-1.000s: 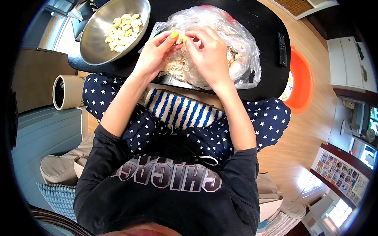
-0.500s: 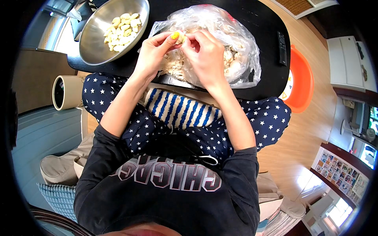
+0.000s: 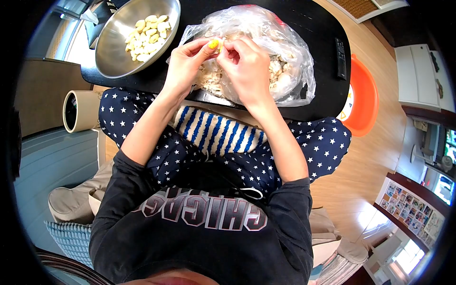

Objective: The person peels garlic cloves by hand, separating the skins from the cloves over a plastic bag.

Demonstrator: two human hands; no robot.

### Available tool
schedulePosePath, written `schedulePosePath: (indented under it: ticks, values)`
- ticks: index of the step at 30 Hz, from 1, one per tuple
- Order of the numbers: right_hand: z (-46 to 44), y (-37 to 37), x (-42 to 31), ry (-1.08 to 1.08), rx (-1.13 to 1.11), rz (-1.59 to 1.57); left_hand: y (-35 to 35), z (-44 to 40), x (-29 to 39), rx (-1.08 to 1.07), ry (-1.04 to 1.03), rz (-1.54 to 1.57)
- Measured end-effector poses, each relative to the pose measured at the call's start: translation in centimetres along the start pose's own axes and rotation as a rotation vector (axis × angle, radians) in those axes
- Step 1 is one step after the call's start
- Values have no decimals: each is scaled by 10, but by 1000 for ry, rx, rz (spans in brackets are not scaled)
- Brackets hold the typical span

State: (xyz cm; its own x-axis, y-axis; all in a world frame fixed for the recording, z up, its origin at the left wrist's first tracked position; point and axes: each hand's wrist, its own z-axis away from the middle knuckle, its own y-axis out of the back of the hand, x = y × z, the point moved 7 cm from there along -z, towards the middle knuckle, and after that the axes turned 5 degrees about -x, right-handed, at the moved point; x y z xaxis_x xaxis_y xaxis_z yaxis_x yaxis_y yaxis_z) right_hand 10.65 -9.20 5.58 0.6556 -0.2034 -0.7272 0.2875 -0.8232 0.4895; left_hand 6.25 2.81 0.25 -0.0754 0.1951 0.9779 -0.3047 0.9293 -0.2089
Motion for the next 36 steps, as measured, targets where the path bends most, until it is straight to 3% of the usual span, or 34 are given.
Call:
schedulePosePath:
  ticks: [10, 14, 19, 28, 30, 36]
  values:
    - [-8, 12, 11, -26, 7, 19, 0, -2, 1, -41, 78, -42]
    - [-11, 17, 29, -148, -48, 31, 2, -5, -2, -83, 128, 153]
    - [-14, 13, 10, 3, -86, -21, 1, -6, 2, -72, 74, 146]
    - [-8, 8, 2, 62, -24, -25, -5, -1, 18, -57, -147, -222]
    - [-6, 7, 0, 66, -8, -31, -6, 1, 25, -61, -263, -454]
    - [-4, 6, -1, 55, 6, -35, -6, 0, 21, -75, -305, -478]
